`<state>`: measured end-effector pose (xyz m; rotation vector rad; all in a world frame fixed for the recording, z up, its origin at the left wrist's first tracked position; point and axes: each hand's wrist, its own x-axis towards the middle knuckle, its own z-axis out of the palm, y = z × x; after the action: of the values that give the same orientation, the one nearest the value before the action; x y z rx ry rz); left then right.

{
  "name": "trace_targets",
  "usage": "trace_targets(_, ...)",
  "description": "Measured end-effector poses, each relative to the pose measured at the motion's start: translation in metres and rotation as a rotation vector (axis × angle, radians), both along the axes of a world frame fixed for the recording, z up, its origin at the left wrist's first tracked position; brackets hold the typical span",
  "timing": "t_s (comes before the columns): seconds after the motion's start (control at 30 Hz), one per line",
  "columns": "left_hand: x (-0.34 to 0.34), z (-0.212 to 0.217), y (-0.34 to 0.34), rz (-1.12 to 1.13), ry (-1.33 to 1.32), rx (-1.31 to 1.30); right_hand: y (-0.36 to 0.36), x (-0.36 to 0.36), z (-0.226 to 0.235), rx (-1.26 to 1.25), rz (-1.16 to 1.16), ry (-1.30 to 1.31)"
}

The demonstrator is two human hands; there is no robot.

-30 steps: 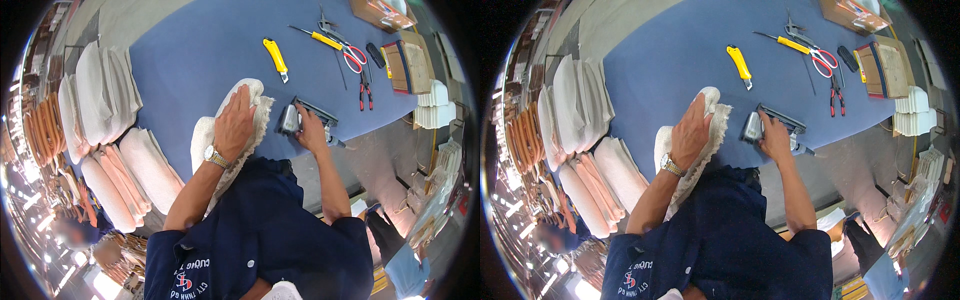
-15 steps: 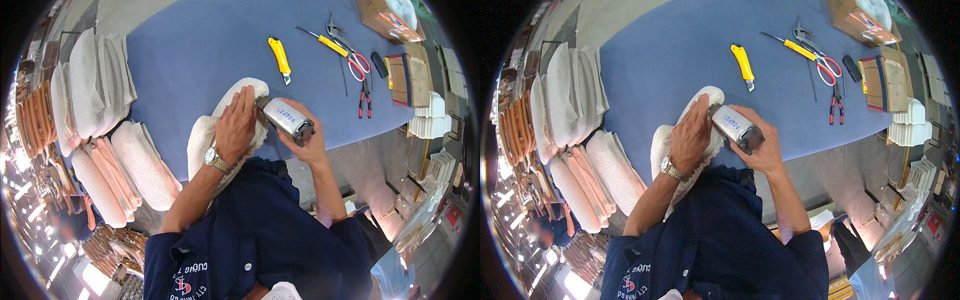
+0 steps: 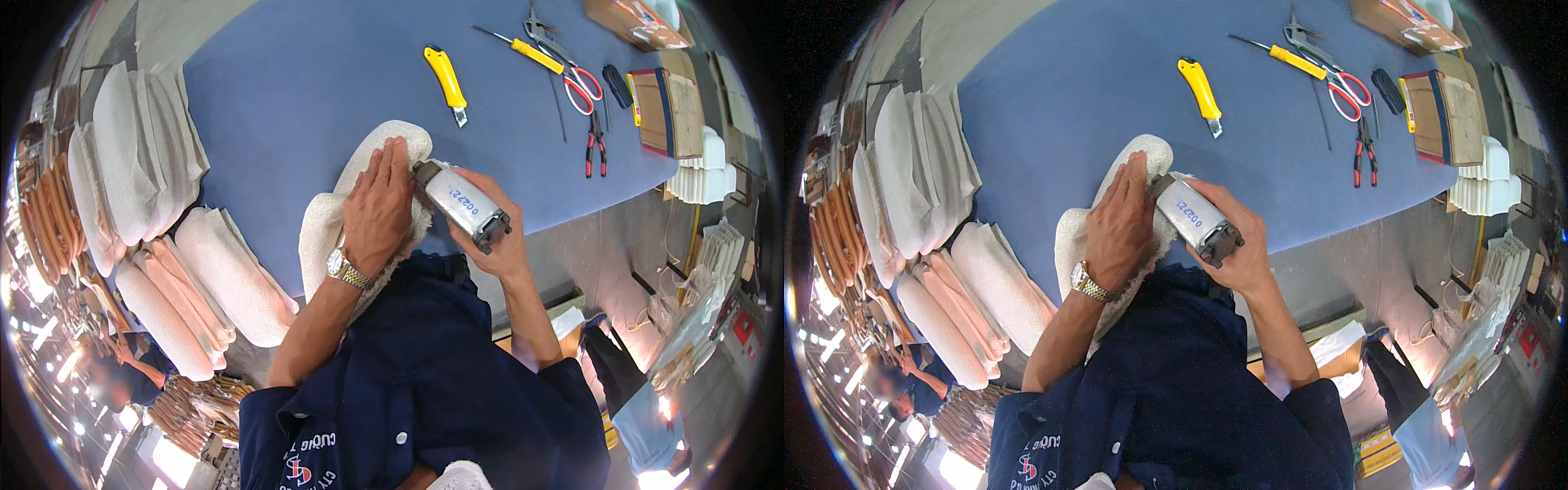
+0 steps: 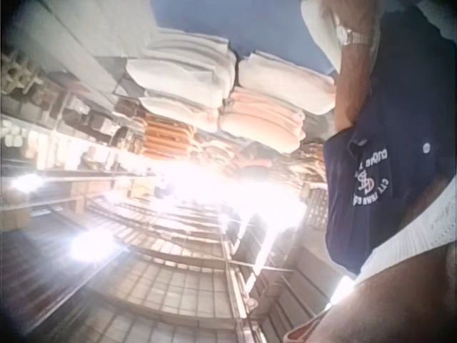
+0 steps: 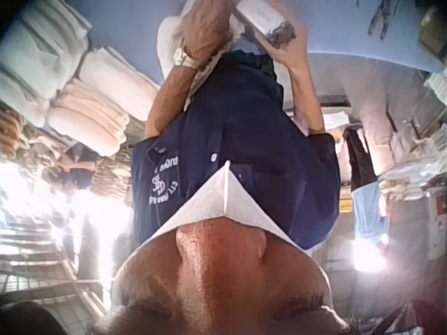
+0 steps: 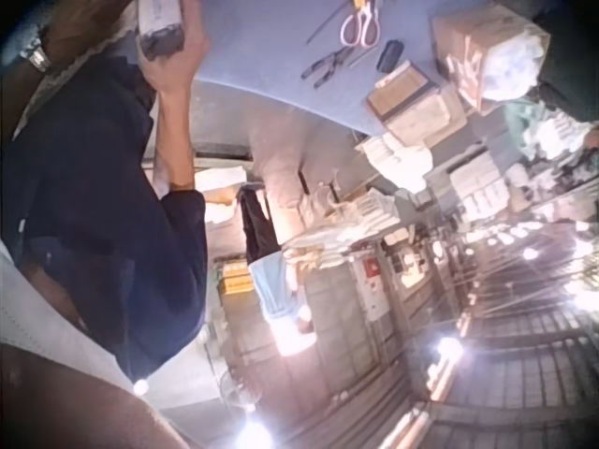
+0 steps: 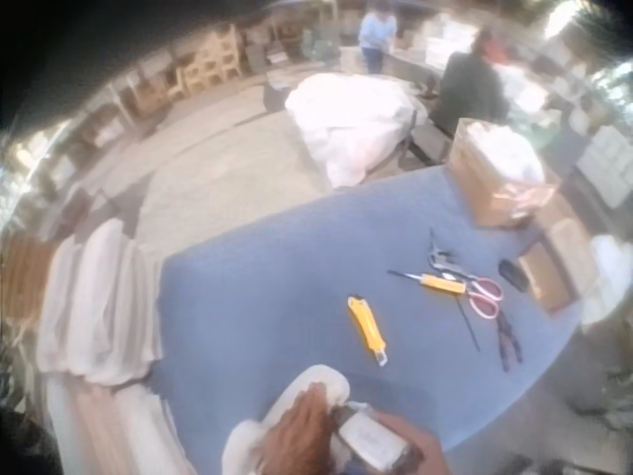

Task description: The person covers a foam cushion with fabric, folds the edges, and uses a staple gun to secure the fabric. They then use a utility knife to trim excess fabric and place the finished cushion on a stack.

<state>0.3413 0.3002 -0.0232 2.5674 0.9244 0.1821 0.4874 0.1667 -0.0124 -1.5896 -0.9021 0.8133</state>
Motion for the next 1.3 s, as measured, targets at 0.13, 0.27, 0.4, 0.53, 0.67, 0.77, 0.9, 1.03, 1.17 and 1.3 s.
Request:
trace_targets(0.13, 0.001, 0.002, 0.000, 0.008, 0.012, -0.017, -0.001, -0.001, 0.001, -0.001, -0.017, 0.001)
trace_targets(0.27, 0.000, 0.000, 0.002, 0.005, 0.033, -0.020, 0.000, 0.001, 0.005, 0.011, -0.011, -0.024)
trace_targets(0.4, 0.001, 0.002, 0.003, -0.007, 0.036, -0.023, 0.005, 0.003, 0.006, -0.043, 0.003, -0.008)
trace_targets(0.53, 0.001, 0.002, 0.002, -0.001, 0.061, -0.050, 0.007, 0.003, 0.004, -0.025, 0.013, -0.003)
trace_targets(0.67, 0.000, 0.004, 0.006, -0.013, 0.049, -0.068, 0.012, 0.006, 0.010, -0.075, 0.053, -0.009)
trace_targets(0.77, 0.001, 0.003, 0.005, -0.025, 0.059, -0.088, 0.018, 0.013, 0.015, -0.143, 0.097, -0.017)
trace_targets(0.9, 0.003, 0.001, 0.002, -0.036, 0.064, -0.124, 0.019, 0.020, 0.015, -0.209, 0.140, -0.026)
trace_targets(1.03, 0.004, -0.002, 0.002, -0.025, 0.039, -0.135, 0.018, 0.018, 0.011, -0.210, 0.115, 0.007)
trace_targets(1.17, 0.005, -0.002, 0.008, -0.024, -0.001, -0.121, 0.014, 0.010, 0.001, -0.169, 0.081, -0.003)
trace_targets(1.3, -0.001, 0.001, 0.007, -0.012, -0.021, -0.110, 0.011, 0.008, -0.008, -0.050, 0.067, -0.027)
